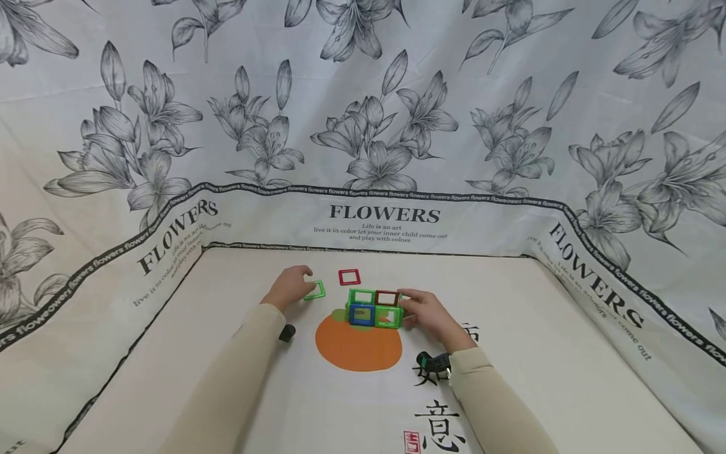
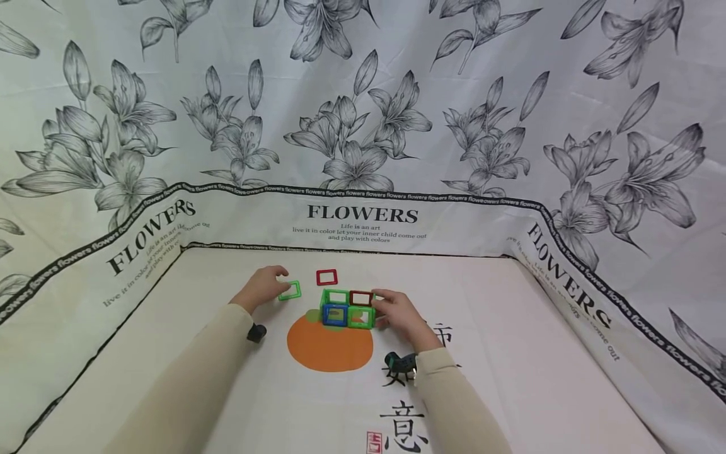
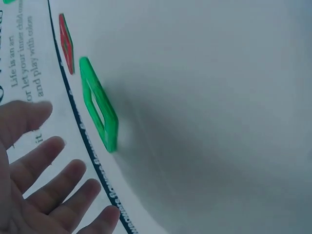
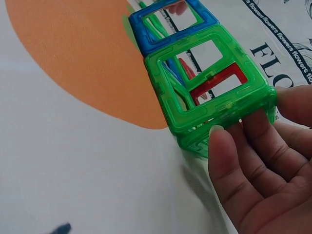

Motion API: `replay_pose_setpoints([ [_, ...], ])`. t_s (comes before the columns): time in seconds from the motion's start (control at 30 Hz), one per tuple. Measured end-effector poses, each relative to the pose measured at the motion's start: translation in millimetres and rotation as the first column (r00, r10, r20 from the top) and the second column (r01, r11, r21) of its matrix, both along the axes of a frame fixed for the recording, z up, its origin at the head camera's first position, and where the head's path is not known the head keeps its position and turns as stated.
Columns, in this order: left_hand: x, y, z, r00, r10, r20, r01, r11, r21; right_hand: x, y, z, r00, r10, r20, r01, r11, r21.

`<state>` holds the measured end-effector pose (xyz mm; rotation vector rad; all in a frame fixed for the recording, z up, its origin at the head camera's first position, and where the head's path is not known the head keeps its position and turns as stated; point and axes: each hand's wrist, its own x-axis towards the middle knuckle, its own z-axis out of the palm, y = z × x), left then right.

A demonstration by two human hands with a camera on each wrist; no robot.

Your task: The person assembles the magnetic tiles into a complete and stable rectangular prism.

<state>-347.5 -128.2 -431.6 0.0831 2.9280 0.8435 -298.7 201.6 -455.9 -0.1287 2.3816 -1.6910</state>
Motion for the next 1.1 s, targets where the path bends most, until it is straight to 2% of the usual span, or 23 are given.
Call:
replay_pose_setpoints([
  [0.13,-4.1,-5.7,-1.1,0.998,0.014,0.061,-0.014,1.0,-0.007,-0.2,0.0,-1.5,1.0,-0.009,0.007,0.009,1.0,-0.005],
  [0.27,-10.8,-8.7,-6.1,0.995,-0.003,0.099,0.005,1.0,-0.024,-0.2,-0.3,-1.3,1.0,-0.015,0.018,0.015,1.0,-0.023],
  [0.57,-19.1,-8.5,-17.0,0.993,-0.067,0.093,0.069,0.997,-0.024,0.9,-0.5,-0.8,1.0,-0.01,0.02,0.011,0.999,-0.037],
  [0.83,-20.2,-6.2,-16.7,0.994,-0.046,0.1,0.047,0.999,-0.012,3.0,-0.5,-0.8,1.0,-0.003,0.007,0.003,0.999,-0.045],
  [1.1,-14.6,-2.0,-9.6,0.985,-0.007,0.172,0.016,0.999,-0.048,3.4,-1.5,-0.5,1.0,-0.011,0.005,0.011,0.998,-0.054],
])
